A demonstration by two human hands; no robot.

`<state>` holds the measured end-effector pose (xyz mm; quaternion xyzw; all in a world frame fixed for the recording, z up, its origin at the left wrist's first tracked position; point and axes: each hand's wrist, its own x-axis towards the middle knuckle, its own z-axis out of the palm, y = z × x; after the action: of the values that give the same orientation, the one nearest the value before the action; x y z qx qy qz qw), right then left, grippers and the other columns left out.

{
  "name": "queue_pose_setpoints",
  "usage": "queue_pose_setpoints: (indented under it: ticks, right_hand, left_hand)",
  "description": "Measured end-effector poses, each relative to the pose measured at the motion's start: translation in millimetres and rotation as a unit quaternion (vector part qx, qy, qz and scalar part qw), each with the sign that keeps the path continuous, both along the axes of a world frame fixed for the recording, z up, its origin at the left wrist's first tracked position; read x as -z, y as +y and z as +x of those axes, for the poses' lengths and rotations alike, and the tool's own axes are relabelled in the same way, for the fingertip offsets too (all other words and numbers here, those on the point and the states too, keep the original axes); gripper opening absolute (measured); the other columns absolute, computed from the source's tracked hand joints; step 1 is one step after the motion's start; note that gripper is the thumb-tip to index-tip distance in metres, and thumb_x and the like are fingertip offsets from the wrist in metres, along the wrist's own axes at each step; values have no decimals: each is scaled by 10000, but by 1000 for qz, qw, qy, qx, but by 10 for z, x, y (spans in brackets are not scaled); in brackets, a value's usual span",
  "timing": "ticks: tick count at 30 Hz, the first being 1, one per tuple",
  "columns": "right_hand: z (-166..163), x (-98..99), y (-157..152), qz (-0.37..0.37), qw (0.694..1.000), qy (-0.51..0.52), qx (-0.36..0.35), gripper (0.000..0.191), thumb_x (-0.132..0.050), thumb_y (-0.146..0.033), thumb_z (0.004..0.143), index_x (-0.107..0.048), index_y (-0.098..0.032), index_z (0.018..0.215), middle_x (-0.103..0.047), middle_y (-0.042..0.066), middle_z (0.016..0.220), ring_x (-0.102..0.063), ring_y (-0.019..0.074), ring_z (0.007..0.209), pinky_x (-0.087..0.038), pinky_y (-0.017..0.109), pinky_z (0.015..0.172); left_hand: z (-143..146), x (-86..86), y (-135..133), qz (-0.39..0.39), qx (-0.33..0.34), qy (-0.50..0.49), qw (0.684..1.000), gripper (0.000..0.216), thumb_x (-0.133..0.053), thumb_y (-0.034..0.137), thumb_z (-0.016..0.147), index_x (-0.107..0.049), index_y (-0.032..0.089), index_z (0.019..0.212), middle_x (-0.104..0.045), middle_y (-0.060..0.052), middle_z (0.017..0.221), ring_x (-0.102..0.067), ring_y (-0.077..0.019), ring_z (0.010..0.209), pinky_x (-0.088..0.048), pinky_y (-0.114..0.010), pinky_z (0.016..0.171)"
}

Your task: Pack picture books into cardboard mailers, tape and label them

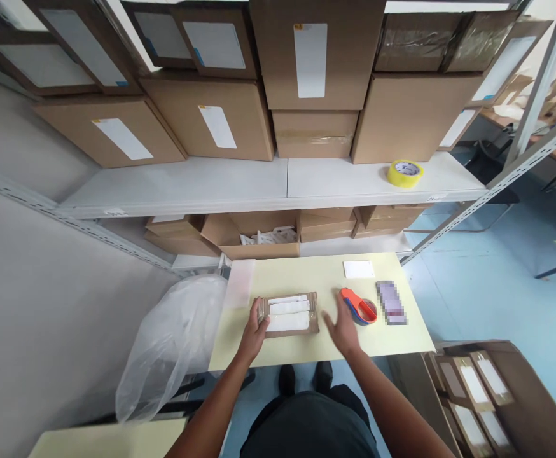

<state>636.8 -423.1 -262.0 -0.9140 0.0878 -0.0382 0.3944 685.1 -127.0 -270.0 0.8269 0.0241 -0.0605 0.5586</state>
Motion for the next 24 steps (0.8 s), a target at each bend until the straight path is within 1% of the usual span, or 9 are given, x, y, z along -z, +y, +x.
queue_pose_setpoints:
  ticks: [2, 3, 6, 10, 12, 15, 19, 21, 24]
  right_hand:
    - [35, 7, -348, -68, 993, 47, 88, 586, -533, -384, 939, -439, -167, 1475, -574, 205, 1410, -515, 354, 1350, -476, 534, 1050]
    - [51, 29, -498, -104, 986, 86, 102, 521, -559, -347, 913, -513, -162, 1398, -612, 212, 1344, -549, 360, 1304, -499, 516, 1001]
    - [102, 136, -747, -169, 966, 182, 74, 317, -622, -261, 848, -648, -171, 1151, -707, 192, 1077, -674, 341, 1060, -533, 432, 815]
    - [133, 122, -707, -197, 956, 218, 27, 154, -592, -243, 864, -649, -206, 1003, -708, 116, 843, -693, 275, 775, -478, 351, 650]
    - [113, -73, -655, -177, 968, 180, 1, 178, -529, -282, 902, -624, -197, 1026, -702, 111, 857, -684, 269, 770, -470, 350, 660]
    - [84, -589, -593, -93, 989, 90, -72, 257, -496, -364, 913, -588, -185, 1073, -691, 81, 848, -658, 256, 769, -471, 344, 690]
    - [222, -1253, -410, 39, 964, 88, -248, 193, -559, -326, 854, -612, -203, 993, -685, 28, 857, -616, 201, 760, -459, 291, 679]
    - [372, -1388, -267, 73, 941, 130, -303, 171, -582, -277, 808, -637, -196, 948, -678, 12, 846, -612, 188, 765, -457, 275, 674]
    - [607, -1356, -86, 88, 919, 187, -335, 215, -590, -234, 745, -675, -175, 934, -675, 5, 812, -608, 179, 732, -457, 267, 643]
  left_hand:
    - [3, 14, 6, 4, -3, -3, 1000, 688, -495, 469, 951, -296, 237, 1567, -257, -84, 1687, -194, -229, 1568, -153, -407, 1277]
    - [4, 17, 8, 5, -2, -2, 1000, 688, -495, 467, 950, -297, 238, 1567, -261, -84, 1686, -201, -228, 1566, -160, -401, 1277]
    - [3, 13, 8, 5, 0, 2, 1000, 687, -493, 450, 946, -299, 236, 1569, -266, -89, 1685, -220, -230, 1561, -178, -395, 1273]
    - [-15, 12, 2, 8, -2, -3, 1000, 684, -495, 425, 942, -306, 236, 1572, -294, -85, 1675, -246, -230, 1553, -184, -405, 1273]
    - [-28, 18, -4, 5, -4, -6, 1000, 685, -500, 430, 940, -315, 235, 1571, -311, -82, 1669, -255, -233, 1550, -192, -408, 1271]
    - [-42, 24, -20, -2, -8, -11, 1000, 686, -511, 444, 937, -331, 235, 1566, -334, -85, 1659, -281, -244, 1541, -212, -405, 1265]
    - [-40, 24, -57, 0, -8, -18, 1000, 680, -500, 417, 941, -331, 212, 1567, -301, -107, 1670, -264, -240, 1547, -213, -403, 1264]
    - [-32, 18, -77, 7, -10, -20, 1000, 663, -499, 383, 938, -348, 207, 1559, -263, -110, 1684, -256, -237, 1550, -231, -400, 1259]
    - [-26, -23, -101, 18, -11, -34, 999, 624, -515, 316, 925, -402, 230, 1533, -277, -93, 1680, -299, -239, 1534, -301, -405, 1235]
